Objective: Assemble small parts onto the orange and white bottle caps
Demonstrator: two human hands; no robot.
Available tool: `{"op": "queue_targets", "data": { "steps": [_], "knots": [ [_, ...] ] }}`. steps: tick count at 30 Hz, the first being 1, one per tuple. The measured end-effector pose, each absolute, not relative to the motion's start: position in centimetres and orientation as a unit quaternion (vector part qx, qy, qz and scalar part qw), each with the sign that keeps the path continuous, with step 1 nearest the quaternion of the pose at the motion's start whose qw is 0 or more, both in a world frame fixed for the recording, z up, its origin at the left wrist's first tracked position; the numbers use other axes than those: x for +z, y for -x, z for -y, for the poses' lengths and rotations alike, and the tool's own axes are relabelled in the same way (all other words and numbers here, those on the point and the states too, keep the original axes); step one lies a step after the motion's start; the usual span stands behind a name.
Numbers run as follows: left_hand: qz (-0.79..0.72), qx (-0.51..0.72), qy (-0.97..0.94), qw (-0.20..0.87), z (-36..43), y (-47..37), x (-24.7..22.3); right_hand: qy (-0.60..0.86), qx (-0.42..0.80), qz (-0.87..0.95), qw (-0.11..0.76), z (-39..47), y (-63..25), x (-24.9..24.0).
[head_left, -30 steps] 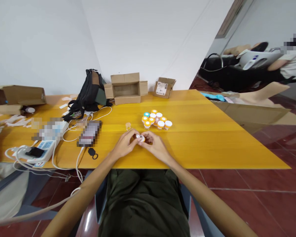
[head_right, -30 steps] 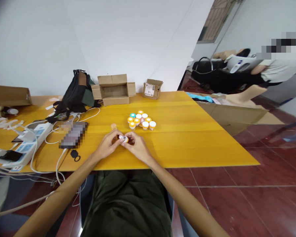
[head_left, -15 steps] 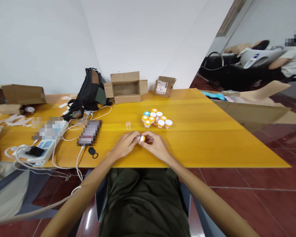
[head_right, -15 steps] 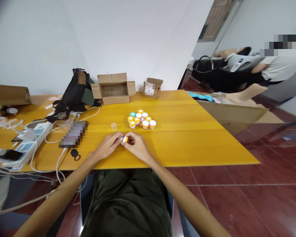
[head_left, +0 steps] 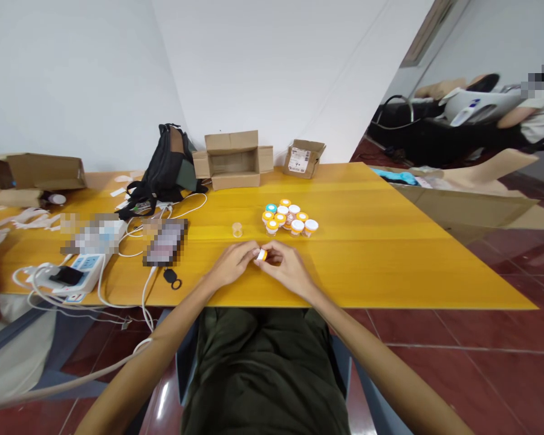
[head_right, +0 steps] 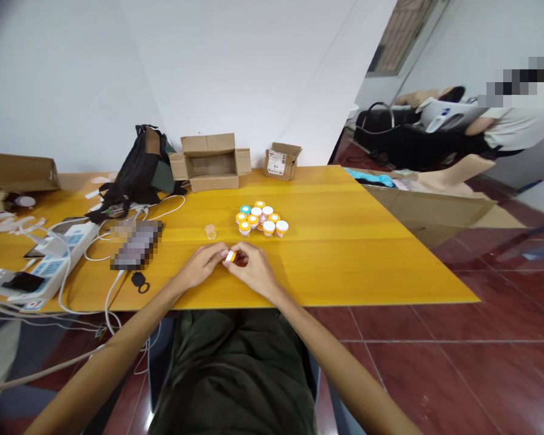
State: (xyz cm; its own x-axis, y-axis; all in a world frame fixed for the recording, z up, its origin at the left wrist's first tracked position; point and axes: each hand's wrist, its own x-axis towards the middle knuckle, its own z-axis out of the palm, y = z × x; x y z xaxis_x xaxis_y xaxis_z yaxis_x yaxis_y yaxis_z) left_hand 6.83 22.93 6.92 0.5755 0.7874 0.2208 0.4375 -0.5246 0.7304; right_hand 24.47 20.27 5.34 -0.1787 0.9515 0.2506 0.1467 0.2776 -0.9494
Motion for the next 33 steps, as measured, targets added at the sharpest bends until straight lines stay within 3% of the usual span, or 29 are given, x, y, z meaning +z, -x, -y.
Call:
{"op": "queue_targets", "data": {
  "steps": [8, 20, 33],
  "knots": [
    [-0.373, 0.279, -0.820, 0.332, -23.1, -7.1, 6.9, 0.427, 0.434, 0.636, 0.475, -20.4, -24.6, 5.1],
    [-0.410, 0.352, -0.780, 0.316, -23.7, -6.6, 6.8, 0.459, 0.278, 0.693, 0.482, -19.6, -25.2, 4.5],
    [-0.400, 0.465, -0.704, 0.357, -24.0, -6.4, 6.3, 0.464, 0.318, 0.683, 0.466, -21.4, -24.7, 4.2]
  ]
}}
